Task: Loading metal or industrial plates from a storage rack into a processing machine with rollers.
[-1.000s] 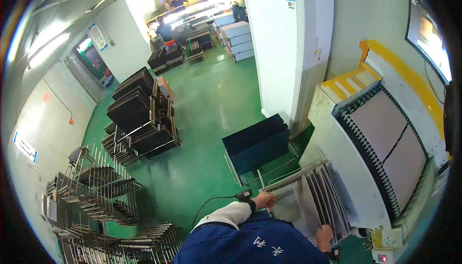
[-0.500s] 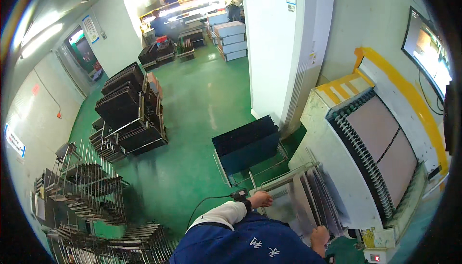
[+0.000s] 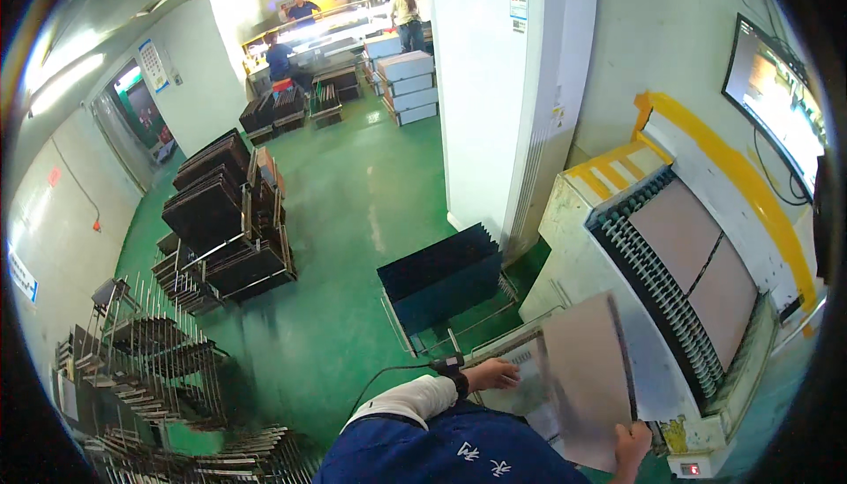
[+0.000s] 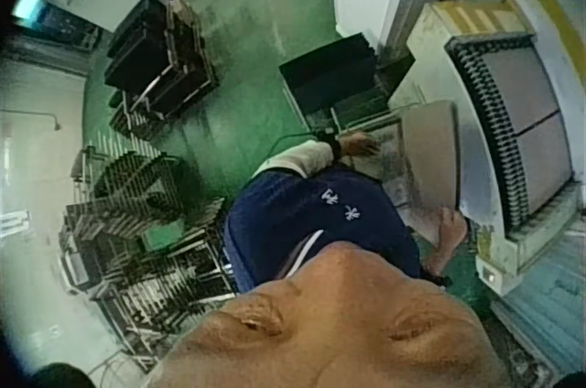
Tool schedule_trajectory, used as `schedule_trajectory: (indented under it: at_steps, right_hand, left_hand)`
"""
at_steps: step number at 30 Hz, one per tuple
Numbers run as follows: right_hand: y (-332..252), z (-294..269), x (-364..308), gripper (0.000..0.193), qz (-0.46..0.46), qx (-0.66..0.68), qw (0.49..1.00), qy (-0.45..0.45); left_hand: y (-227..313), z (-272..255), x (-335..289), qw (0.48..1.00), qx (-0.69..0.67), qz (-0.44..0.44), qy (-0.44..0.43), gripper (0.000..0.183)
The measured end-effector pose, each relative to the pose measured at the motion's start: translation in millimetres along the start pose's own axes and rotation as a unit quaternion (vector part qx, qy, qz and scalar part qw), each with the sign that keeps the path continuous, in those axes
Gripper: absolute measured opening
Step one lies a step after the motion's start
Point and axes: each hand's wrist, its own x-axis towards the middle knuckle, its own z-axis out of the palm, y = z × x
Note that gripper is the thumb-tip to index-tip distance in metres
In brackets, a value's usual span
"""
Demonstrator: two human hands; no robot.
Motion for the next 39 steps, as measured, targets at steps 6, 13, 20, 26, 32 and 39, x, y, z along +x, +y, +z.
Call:
schedule_trajectory:
  at_steps: [6, 13, 20, 26, 32, 39]
  right_hand:
    - [45.9, 22.4, 20.4, 0.011, 0.113, 0.364, 0.924, -0.037]
    - [-50.9, 28.9, 50.2, 0.029, 0.234, 0.590, 0.773, -0.016]
    - [-78.9, 52.1, 56.5, 0.038, 0.306, 0.709, 0.626, -0.108]
    - [-78.0, 53.5, 72.3, 0.038, 0.304, 0.740, 0.583, -0.139]
    - [-56.7, 47.4, 71.2, 0.037, 0.291, 0.771, 0.560, -0.091]
    - [24.4, 38.2, 42.1, 0.035, 0.342, 0.784, 0.518, 0.013]
  left_hand:
    - [13.2, 25.8, -7.6, 0.996, 0.077, -0.040, 0.013, 0.048]
    - [32.9, 35.8, -46.4, 0.996, 0.063, -0.028, -0.060, 0.053]
    - [69.8, 56.4, -87.1, 0.985, -0.021, 0.059, -0.161, 0.053]
    - [86.5, 72.0, -81.1, 0.979, -0.008, 0.124, -0.160, 0.055]
    - [96.3, 83.2, -69.3, 0.982, -0.055, 0.102, -0.148, 0.054]
    - [114.4, 95.5, -58.4, 0.977, -0.039, 0.109, -0.182, 0.054]
